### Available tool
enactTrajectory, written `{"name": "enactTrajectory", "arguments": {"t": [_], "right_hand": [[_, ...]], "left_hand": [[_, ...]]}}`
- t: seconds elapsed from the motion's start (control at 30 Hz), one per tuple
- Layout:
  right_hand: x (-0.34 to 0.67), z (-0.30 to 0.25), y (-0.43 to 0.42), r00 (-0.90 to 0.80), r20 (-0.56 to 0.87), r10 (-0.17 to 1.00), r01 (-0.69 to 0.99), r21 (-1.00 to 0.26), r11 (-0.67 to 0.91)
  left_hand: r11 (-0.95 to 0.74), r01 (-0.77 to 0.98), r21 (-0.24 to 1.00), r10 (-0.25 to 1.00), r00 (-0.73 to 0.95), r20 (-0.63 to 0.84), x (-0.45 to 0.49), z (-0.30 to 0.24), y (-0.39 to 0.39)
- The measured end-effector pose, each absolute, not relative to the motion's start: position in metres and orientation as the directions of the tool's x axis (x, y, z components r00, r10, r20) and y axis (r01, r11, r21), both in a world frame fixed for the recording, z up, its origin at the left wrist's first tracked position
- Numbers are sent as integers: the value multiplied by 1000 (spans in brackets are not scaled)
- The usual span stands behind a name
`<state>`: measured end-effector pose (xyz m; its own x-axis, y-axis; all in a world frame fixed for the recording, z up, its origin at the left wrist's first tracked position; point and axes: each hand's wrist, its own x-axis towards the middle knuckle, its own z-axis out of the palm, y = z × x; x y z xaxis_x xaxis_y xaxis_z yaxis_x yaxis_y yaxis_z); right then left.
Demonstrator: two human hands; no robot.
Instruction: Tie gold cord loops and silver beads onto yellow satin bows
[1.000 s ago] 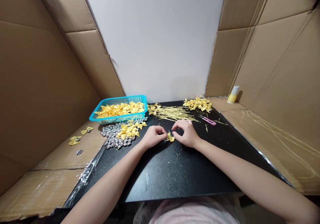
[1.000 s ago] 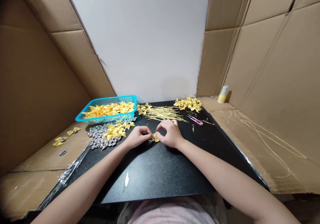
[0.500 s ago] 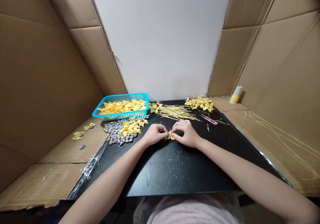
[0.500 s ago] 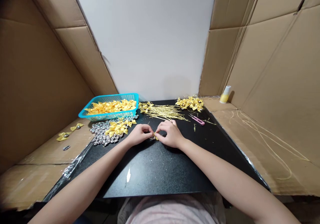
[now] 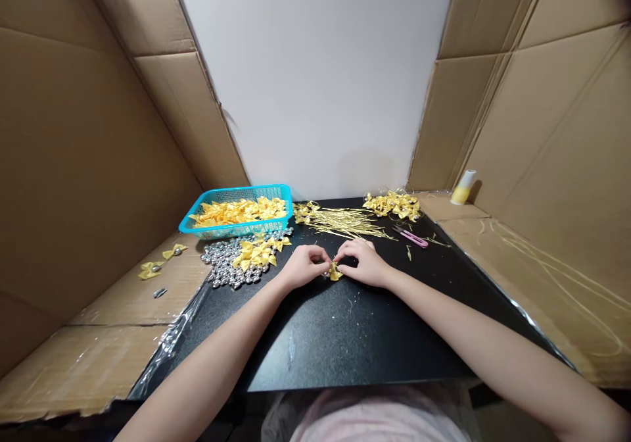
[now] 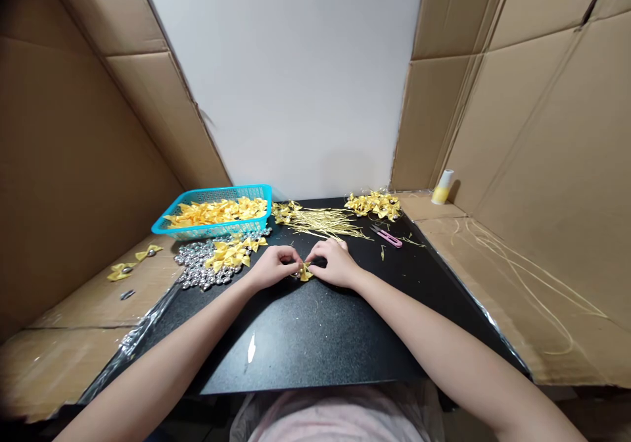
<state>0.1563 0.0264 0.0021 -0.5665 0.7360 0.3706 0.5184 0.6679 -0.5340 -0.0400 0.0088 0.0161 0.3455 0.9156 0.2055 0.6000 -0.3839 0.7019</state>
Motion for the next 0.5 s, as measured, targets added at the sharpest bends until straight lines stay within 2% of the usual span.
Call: {"name": "enactTrajectory", "arguments": {"t": [0.5], "right_hand": [[148, 0, 26, -559, 347, 753, 533, -546, 647]], "left_hand": [[-391, 620, 680, 910, 374, 181, -47, 6, 16]]}}
